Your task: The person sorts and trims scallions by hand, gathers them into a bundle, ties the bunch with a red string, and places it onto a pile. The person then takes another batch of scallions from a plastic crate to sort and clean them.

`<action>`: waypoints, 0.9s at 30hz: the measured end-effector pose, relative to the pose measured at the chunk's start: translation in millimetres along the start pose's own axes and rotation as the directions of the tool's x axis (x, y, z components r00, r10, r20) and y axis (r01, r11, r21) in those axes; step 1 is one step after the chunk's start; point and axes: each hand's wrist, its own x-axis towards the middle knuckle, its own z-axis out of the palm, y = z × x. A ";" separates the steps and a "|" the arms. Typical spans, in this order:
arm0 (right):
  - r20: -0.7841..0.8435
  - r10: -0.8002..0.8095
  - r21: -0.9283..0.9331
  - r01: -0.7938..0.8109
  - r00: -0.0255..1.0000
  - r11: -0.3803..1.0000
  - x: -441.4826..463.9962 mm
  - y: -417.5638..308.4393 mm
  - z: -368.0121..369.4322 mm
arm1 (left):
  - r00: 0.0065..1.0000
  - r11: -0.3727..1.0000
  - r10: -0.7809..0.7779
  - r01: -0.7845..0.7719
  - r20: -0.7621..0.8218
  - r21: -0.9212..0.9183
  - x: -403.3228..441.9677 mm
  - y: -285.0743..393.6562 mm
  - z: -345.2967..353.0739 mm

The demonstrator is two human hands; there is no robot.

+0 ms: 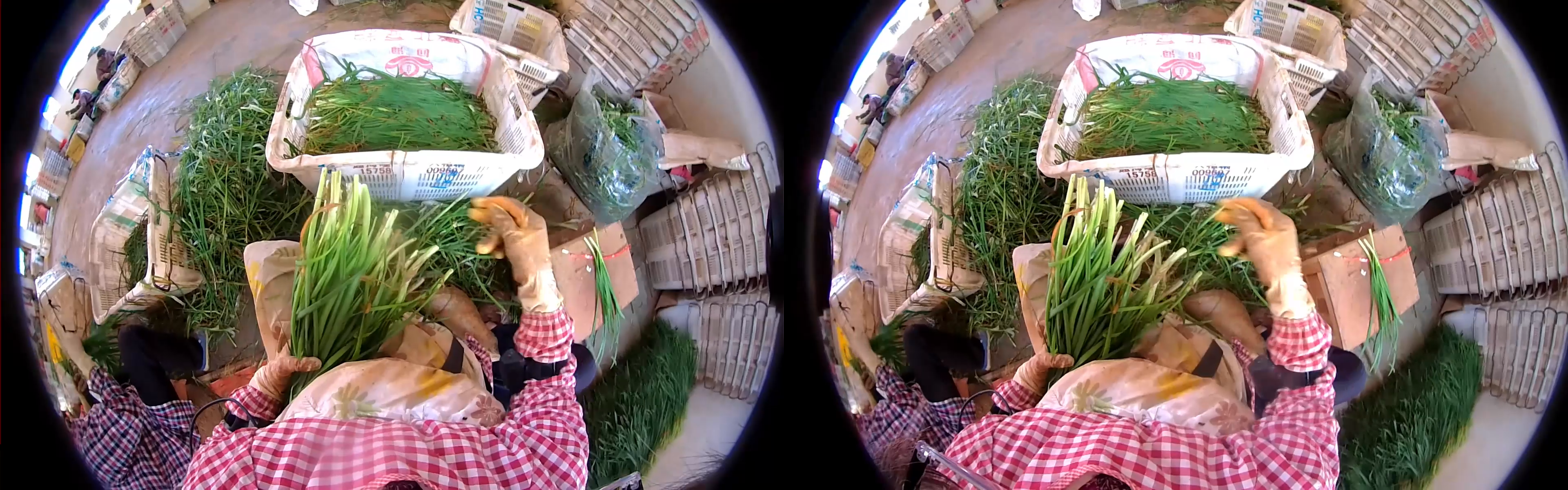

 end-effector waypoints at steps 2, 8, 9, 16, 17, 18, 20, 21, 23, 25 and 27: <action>0.183 0.153 0.001 -0.156 0.971 0.988 -11.0 -35.3 39.4 | 1.000 1.000 -0.004 0.004 0.003 0.011 -1.0 1.1 0.5; 0.481 0.004 -0.191 0.100 0.877 0.976 -3.8 -4.7 91.8 | 1.000 0.999 -0.023 0.023 0.016 0.030 0.6 -2.5 2.6; 0.492 -0.207 -0.278 0.378 0.846 0.883 4.0 9.7 88.7 | 1.000 0.999 -0.025 0.025 0.014 0.032 0.7 -4.2 1.8; 0.591 -0.518 -0.632 0.754 0.619 0.180 43.8 19.2 33.0 | 0.999 0.998 -0.035 0.034 0.017 0.046 -3.6 -14.3 -5.9; 0.518 -0.555 -0.676 0.709 0.650 0.200 43.7 12.0 27.7 | 0.999 0.998 -0.031 0.030 0.016 0.050 -4.2 -14.8 -6.3; 0.481 -0.573 -0.726 0.668 0.663 0.163 50.3 11.8 18.9 | 1.000 0.998 -0.025 0.024 0.016 0.058 -4.3 -15.5 -6.3; 0.412 -0.646 -0.780 0.615 0.643 0.114 56.7 5.2 1.4 | 1.000 0.997 -0.014 0.013 0.015 0.070 -2.9 -16.7 -7.4; 0.340 -0.664 -0.806 0.570 0.666 0.159 59.6 2.1 -7.1 | 1.000 0.997 -0.006 0.005 0.013 0.077 -2.8 -16.7 -8.1; 0.170 -0.602 -0.892 0.381 0.780 0.242 61.8 -11.2 -17.8 | 1.000 0.995 0.018 -0.019 0.010 0.103 -0.9 -16.9 -7.7; 0.081 -0.685 -0.830 0.429 0.724 0.355 72.8 1.0 -29.6 | 0.999 0.988 0.054 -0.055 0.010 0.143 3.7 -17.4 -6.7; 0.055 -0.642 -0.884 0.336 0.765 0.325 60.1 -2.2 -28.0 | 0.994 0.970 0.112 -0.112 0.014 0.217 10.3 -18.2 -7.2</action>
